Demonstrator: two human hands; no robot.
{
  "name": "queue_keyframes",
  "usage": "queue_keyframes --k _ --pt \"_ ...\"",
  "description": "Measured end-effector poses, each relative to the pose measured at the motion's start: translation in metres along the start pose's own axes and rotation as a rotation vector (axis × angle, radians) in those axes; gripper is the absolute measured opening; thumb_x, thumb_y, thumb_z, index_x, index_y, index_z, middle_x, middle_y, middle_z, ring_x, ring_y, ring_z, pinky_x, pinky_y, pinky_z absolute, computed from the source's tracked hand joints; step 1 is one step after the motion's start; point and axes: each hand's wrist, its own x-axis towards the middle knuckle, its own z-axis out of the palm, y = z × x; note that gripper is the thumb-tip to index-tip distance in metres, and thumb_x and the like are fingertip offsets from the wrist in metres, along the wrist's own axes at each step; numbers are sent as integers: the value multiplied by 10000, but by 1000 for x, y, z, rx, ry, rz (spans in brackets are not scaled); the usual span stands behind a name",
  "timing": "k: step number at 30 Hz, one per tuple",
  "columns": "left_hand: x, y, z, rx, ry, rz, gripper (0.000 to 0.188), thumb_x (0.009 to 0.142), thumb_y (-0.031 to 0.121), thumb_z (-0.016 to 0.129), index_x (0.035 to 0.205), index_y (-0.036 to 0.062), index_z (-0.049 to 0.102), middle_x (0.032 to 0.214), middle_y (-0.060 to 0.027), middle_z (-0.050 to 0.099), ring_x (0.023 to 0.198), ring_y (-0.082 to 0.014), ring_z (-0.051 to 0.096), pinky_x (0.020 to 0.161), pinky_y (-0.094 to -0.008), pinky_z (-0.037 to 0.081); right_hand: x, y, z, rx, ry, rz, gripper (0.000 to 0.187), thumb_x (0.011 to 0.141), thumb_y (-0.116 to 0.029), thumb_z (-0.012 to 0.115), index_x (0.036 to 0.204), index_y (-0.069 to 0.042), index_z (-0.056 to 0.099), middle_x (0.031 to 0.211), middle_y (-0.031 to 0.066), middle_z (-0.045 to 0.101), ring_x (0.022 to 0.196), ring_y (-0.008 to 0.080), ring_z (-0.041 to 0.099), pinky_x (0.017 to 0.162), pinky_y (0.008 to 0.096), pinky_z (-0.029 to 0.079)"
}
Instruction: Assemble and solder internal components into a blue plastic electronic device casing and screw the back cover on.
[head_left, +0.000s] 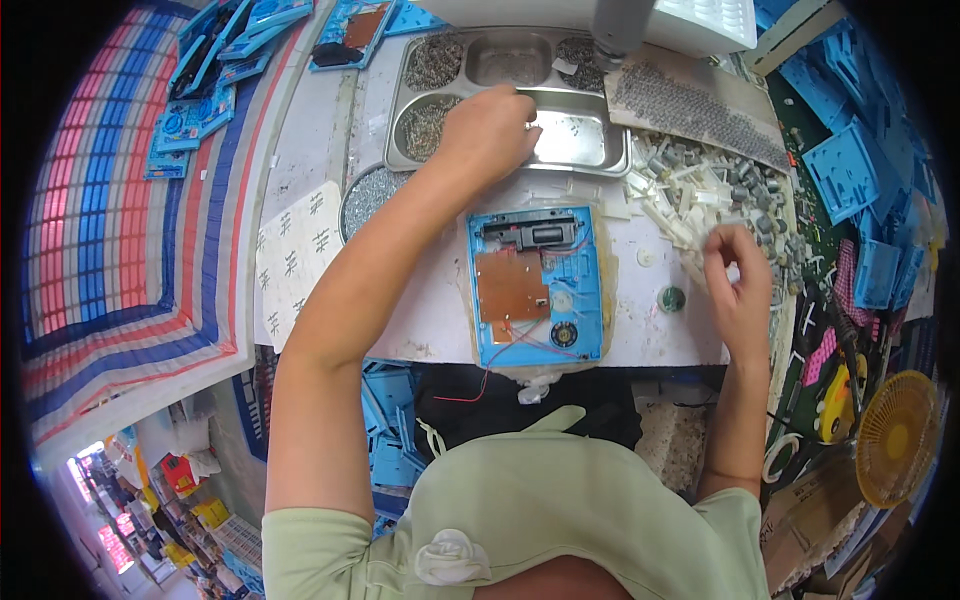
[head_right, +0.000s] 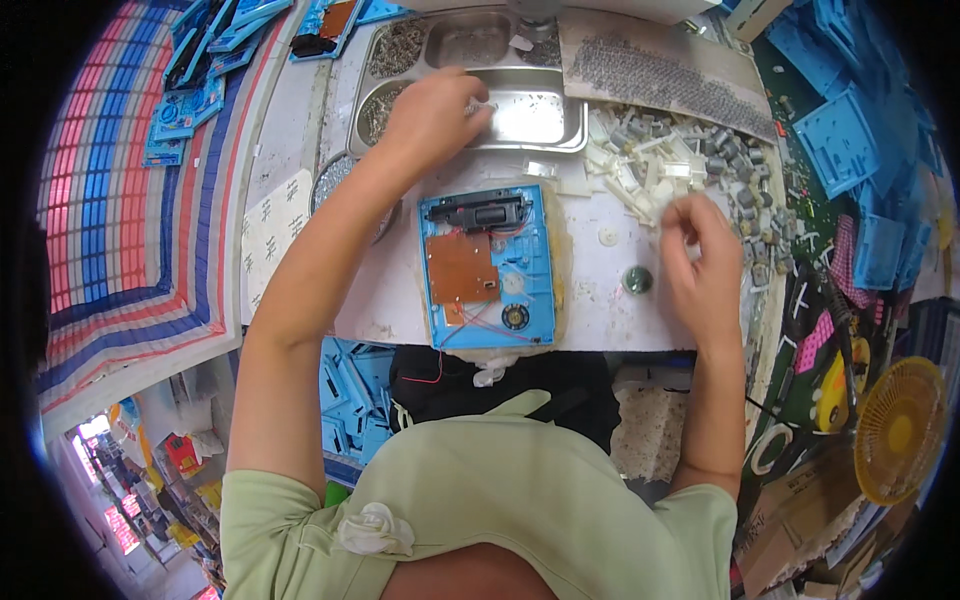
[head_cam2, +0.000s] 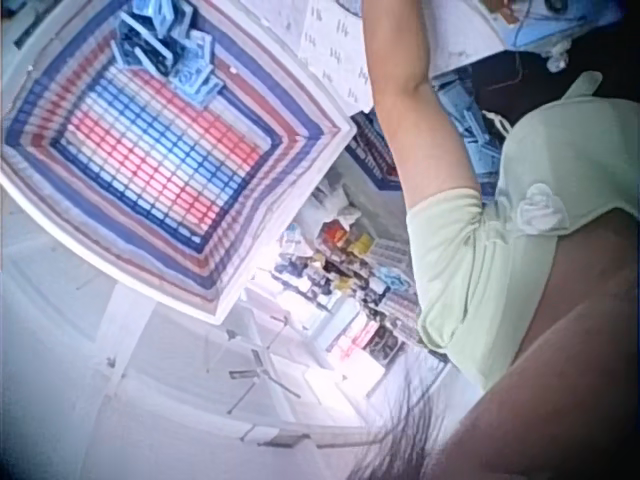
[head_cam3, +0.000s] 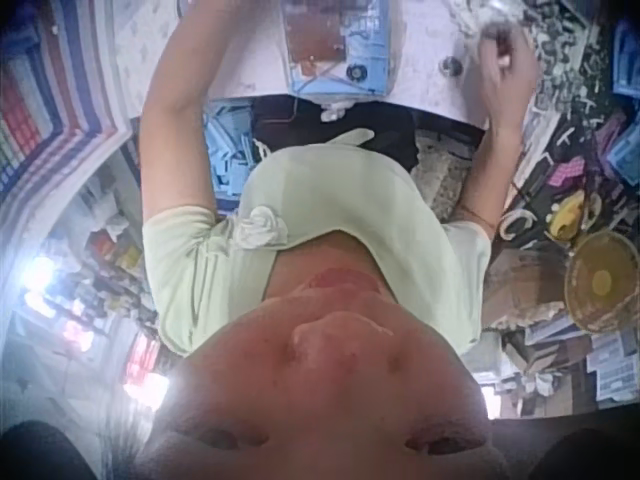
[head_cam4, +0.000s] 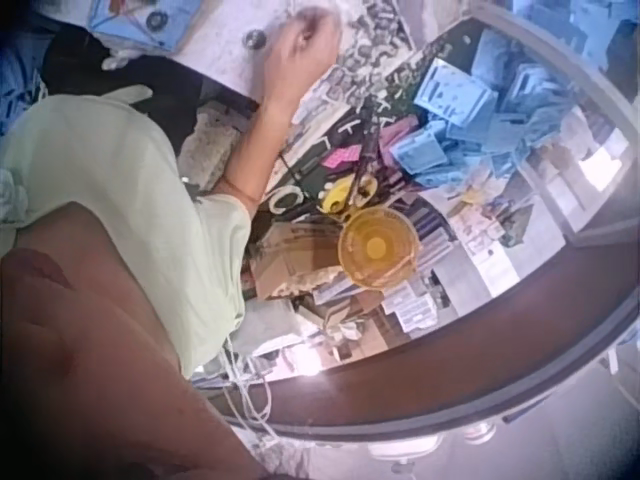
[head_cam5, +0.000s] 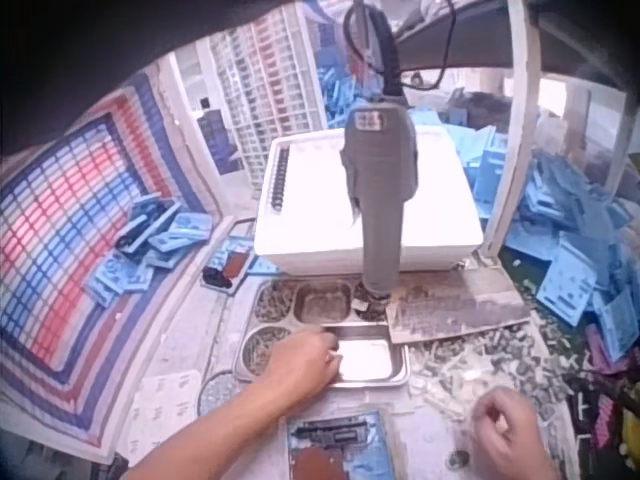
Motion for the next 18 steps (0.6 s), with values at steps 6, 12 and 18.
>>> queue_keyframes --k 6,12,18 --pt "39 0 18 13 100 327 182 822 160 710 954 36 692 935 -145 678 921 -373 674 853 -475 543 -20 -17 3 630 93 196 174 929 -18 676 1095 32 654 1047 20 635 983 110 573 877 261 457" --pt "-2 3 -22 -593 191 -194 179 973 186 667 1079 42 678 881 -34 691 792 -112 661 697 -259 521 -12 -25 0 465 4 139 286 832 0 775 1105 32 696 1064 67 702 943 124 623 834 267 492" --pt "-110 86 -70 -1267 -319 -493 157 979 83 656 1116 9 681 931 -29 686 762 -77 623 633 -239 502 -18 -42 12 537 -128 -146 307 773 18 815 1063 27 715 984 83 725 865 147 654 726 275 511"
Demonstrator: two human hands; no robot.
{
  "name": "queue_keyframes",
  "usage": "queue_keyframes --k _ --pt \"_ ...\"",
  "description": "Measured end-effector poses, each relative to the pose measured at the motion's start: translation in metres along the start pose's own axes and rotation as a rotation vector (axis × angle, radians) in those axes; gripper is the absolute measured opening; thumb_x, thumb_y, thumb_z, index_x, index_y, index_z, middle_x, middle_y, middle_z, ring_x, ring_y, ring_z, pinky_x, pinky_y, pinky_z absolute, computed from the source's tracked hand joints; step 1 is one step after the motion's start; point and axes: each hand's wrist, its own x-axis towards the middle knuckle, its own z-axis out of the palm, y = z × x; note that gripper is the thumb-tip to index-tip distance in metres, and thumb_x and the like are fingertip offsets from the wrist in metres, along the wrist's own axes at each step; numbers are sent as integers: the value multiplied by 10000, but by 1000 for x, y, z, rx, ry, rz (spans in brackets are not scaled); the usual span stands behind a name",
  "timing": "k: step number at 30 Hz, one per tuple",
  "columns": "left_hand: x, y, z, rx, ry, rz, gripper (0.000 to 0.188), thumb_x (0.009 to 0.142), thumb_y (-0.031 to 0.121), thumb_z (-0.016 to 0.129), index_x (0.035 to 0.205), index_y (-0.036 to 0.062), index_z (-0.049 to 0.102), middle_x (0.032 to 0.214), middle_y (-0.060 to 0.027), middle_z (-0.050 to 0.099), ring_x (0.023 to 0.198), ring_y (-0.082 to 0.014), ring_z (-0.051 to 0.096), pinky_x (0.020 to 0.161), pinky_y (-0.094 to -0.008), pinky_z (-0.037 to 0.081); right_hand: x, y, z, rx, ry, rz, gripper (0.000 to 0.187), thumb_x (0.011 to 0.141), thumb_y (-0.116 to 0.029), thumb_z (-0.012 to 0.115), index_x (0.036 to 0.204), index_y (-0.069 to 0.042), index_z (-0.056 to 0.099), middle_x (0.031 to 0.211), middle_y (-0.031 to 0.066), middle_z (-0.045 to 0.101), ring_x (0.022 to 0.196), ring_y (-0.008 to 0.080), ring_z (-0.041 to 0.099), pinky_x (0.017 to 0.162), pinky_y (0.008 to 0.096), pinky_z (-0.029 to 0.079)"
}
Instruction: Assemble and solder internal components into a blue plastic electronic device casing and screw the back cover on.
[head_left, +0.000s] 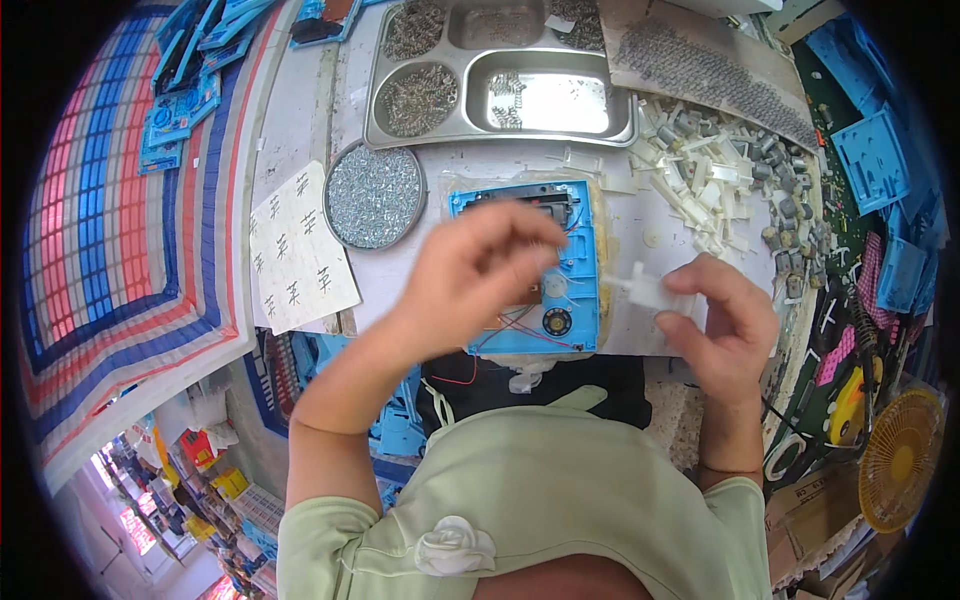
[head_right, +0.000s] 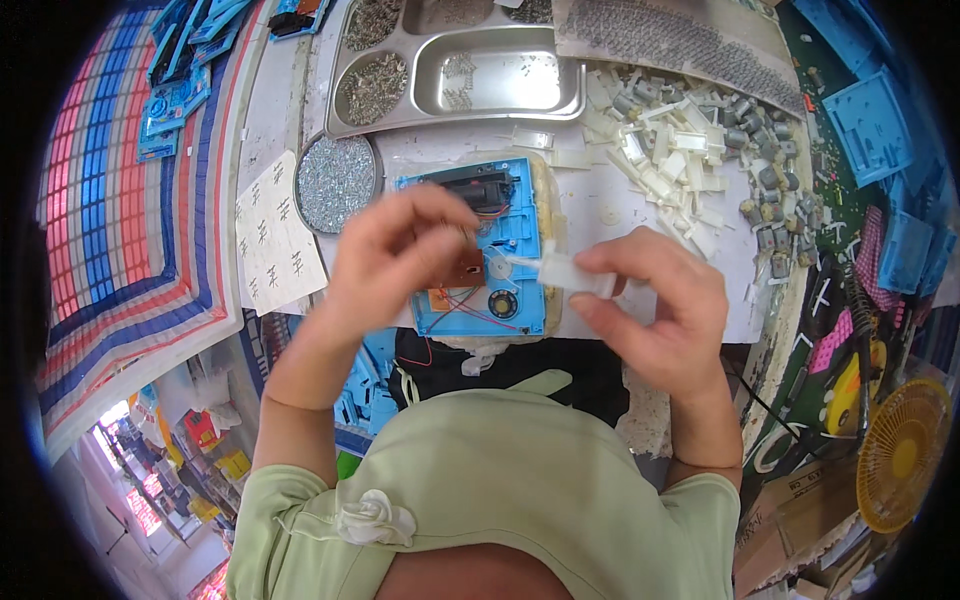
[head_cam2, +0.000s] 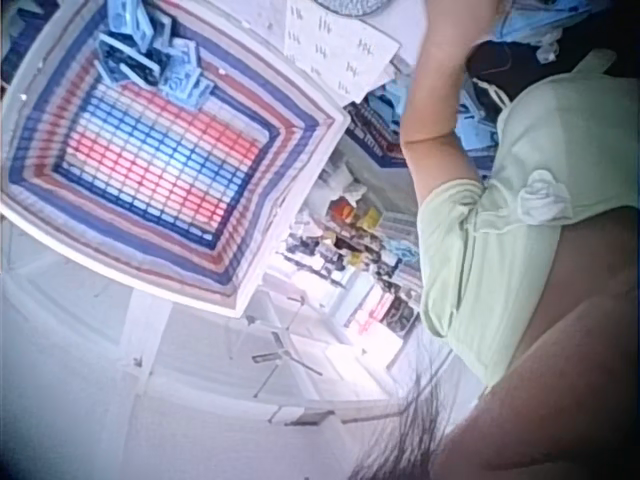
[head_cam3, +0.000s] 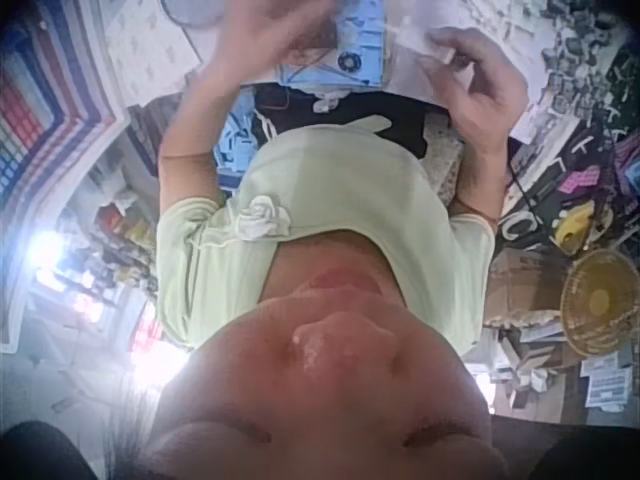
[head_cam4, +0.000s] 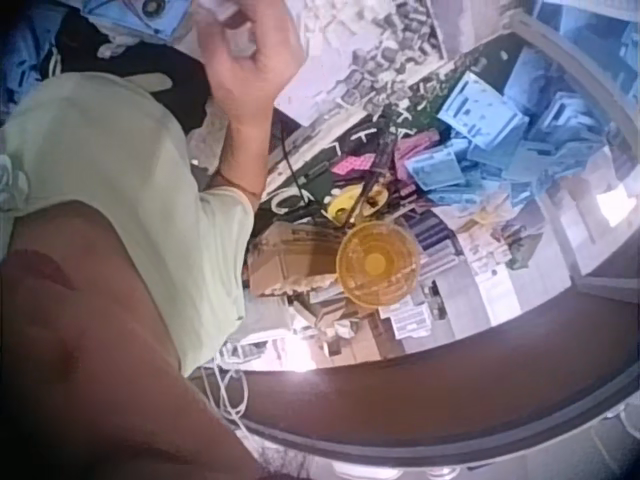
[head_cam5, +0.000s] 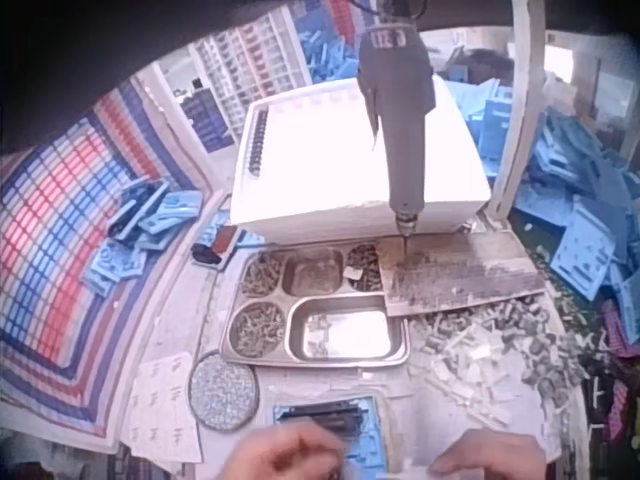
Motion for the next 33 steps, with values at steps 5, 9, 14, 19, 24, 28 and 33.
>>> queue_keyframes --k 5,9,14,19,24,28,33 --pt "-18 -26 15 391 59 478 220 887 2 730 1099 21 672 909 -83 659 691 -164 637 606 -276 515 -7 5 38 611 101 376 375 851 100 747 1194 41 607 1131 85 639 1021 138 635 813 272 560" --pt "-24 -32 22 430 127 539 286 840 -16 768 1091 30 638 909 -98 647 670 -197 626 589 -289 510 7 3 74 720 16 327 355 893 125 694 1208 31 560 1161 91 607 1076 134 625 860 270 588" --pt "-30 -46 25 153 195 433 361 831 0 799 1110 45 575 915 -76 649 662 -132 599 587 -270 499 10 6 74 755 -43 379 338 898 134 669 1194 19 556 1160 95 629 1061 145 647 870 273 582" --pt "-18 -40 7 234 169 353 355 872 37 786 1130 47 542 926 -50 668 719 -83 602 629 -246 503 16 10 74 701 13 349 338 895 122 669 1195 8 562 1143 89 634 1040 131 640 854 264 561" --pt "67 3 -37 727 329 452 371 894 92 744 1187 24 526 918 -92 714 767 -131 661 694 -287 534 37 19 55 563 179 243 342 888 76 697 1198 11 569 1127 76 629 998 118 624 825 253 546" --pt "88 10 -40 771 266 459 385 855 75 735 1181 19 539 886 -96 723 727 -158 654 697 -291 535 43 22 43 501 215 222 344 894 66 699 1209 17 571 1131 68 613 1016 121 615 831 252 547" --pt "81 13 -28 542 210 397 335 880 56 731 1166 5 563 944 -63 723 808 -107 649 718 -265 532 64 22 46 432 230 174 347 904 76 693 1224 24 570 1148 64 605 1085 126 602 888 261 552"
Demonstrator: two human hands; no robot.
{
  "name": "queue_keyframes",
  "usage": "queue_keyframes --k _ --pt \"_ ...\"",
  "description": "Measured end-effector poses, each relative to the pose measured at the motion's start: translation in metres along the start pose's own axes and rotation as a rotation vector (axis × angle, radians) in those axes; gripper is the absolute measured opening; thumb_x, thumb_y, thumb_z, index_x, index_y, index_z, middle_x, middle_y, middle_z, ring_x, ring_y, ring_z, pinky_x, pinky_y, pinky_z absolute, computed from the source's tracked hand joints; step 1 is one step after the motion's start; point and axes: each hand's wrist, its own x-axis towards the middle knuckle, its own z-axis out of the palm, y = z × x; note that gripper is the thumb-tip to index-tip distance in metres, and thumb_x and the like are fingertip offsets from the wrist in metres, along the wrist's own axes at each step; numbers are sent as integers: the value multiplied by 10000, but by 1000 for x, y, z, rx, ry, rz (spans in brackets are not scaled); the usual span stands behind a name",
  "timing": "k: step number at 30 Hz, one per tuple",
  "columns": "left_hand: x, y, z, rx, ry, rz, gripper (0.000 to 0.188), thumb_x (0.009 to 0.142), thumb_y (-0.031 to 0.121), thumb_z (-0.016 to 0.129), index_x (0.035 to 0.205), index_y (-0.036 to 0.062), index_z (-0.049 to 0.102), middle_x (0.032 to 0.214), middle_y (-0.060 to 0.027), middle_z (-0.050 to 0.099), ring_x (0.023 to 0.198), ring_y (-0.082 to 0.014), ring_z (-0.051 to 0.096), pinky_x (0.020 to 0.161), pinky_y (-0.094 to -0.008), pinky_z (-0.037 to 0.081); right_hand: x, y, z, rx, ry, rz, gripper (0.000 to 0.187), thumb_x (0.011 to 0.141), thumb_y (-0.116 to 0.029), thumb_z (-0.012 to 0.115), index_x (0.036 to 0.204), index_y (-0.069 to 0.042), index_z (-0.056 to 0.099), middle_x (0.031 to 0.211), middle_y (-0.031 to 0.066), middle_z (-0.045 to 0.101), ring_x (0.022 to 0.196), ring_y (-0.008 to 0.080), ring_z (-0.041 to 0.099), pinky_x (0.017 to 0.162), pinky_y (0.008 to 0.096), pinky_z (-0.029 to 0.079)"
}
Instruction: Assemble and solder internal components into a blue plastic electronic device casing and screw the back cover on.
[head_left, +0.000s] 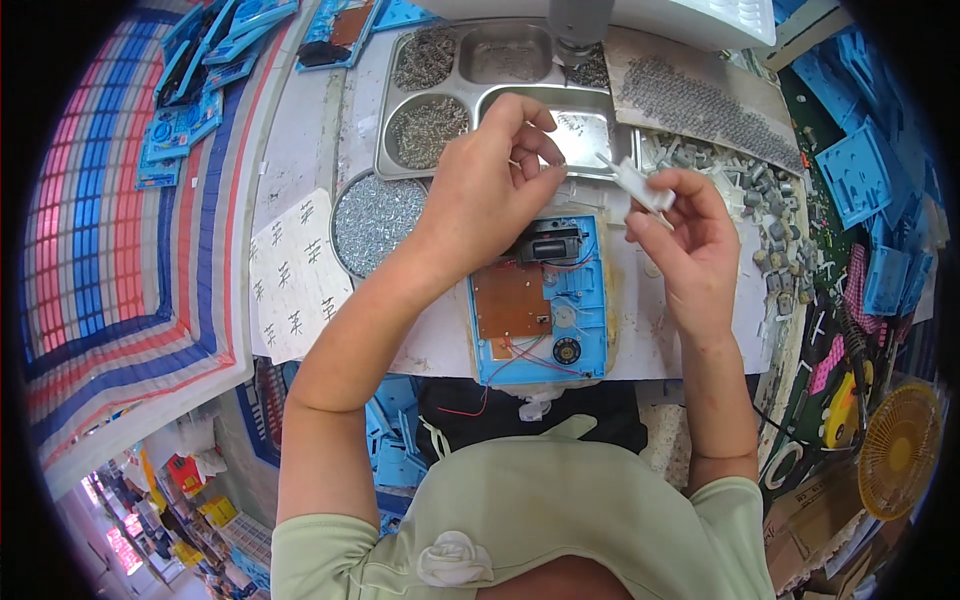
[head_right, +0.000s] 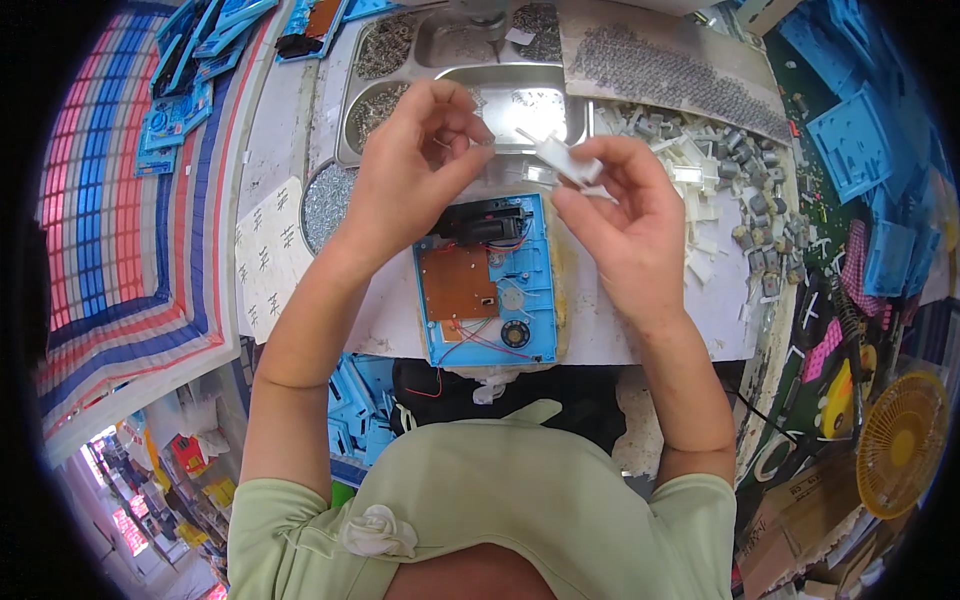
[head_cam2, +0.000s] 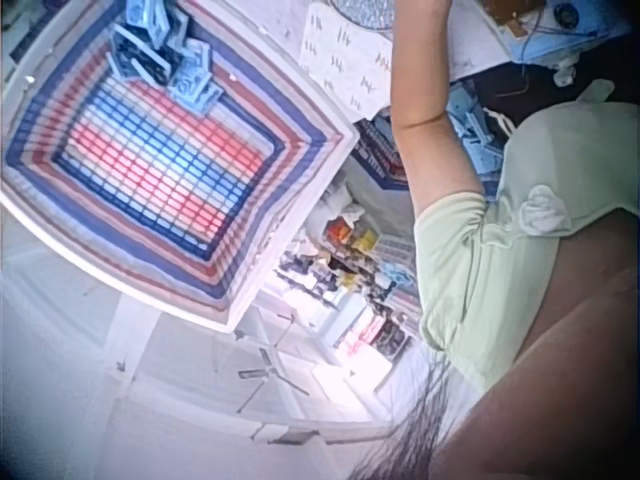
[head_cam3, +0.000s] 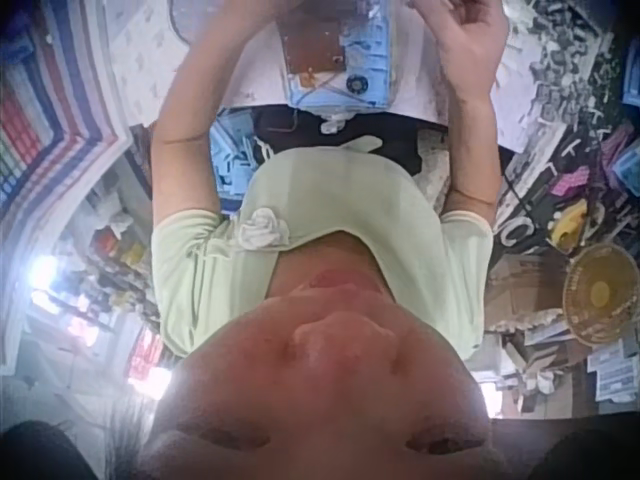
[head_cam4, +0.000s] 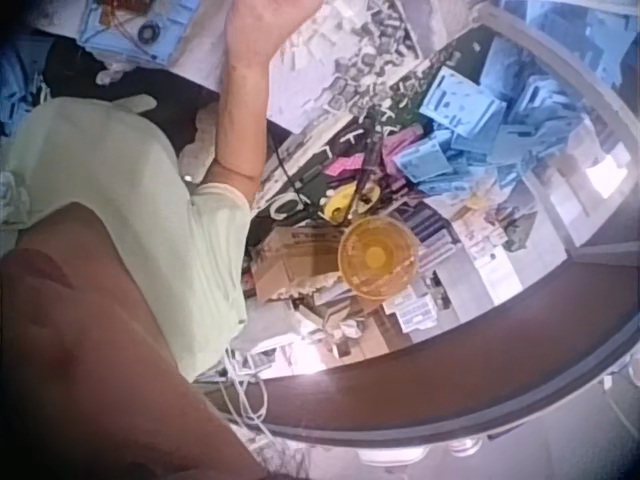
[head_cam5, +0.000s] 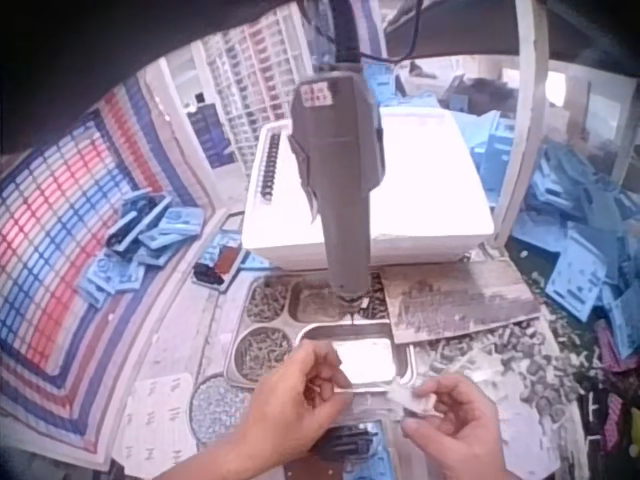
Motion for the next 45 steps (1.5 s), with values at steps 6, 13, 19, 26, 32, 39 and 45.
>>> queue_keyframes --k 6,13,19,26,32,39,45 --pt "-41 8 1 -414 -11 -123 289 968 19 662 1254 -10 637 1012 -58 705 877 -99 641 731 -225 517 -6 -17 -1 -124 -100 -40 342 897 53 720 1221 43 610 1193 78 632 1087 128 609 895 269 545" --pt "-96 15 9 -1031 -132 -486 186 1000 68 647 1163 -20 640 1040 -109 705 884 -142 705 765 -240 587 -51 -26 -5 -535 -338 -306 302 789 5 797 1078 -11 708 939 118 718 715 235 662 661 320 530" --pt "-126 10 22 -1288 -69 -592 134 994 89 666 1075 -2 611 1053 -145 695 935 -200 747 801 -266 638 -73 -30 -3 -614 -366 -426 345 736 22 804 1067 -18 712 940 117 724 742 273 676 658 341 536" --pt "-154 21 27 -983 -200 -544 193 945 21 705 1121 -18 637 1044 -129 701 870 -200 724 772 -311 605 -95 -16 -7 -684 -507 -488 441 713 24 815 1130 -5 673 955 146 712 785 307 690 672 359 553" --pt "-114 7 21 188 -172 165 352 810 7 770 1139 74 665 922 -80 643 780 -218 676 655 -342 532 -137 5 -56 111 -62 122 335 902 -63 747 1189 42 610 1008 164 707 842 218 694 736 330 559" --pt "-94 5 48 580 -223 261 204 785 69 769 939 99 639 835 -67 597 782 -299 652 667 -405 533 -132 -4 -72 26 5 90 324 935 -80 729 1200 63 610 1017 151 708 845 183 681 777 302 545" --pt "-103 -7 42 416 -106 283 145 813 42 757 916 75 661 823 -74 626 729 -259 640 626 -359 507 -106 -3 -54 -553 -118 33 309 822 10 775 1120 13 693 1078 106 726 950 210 680 836 331 533"
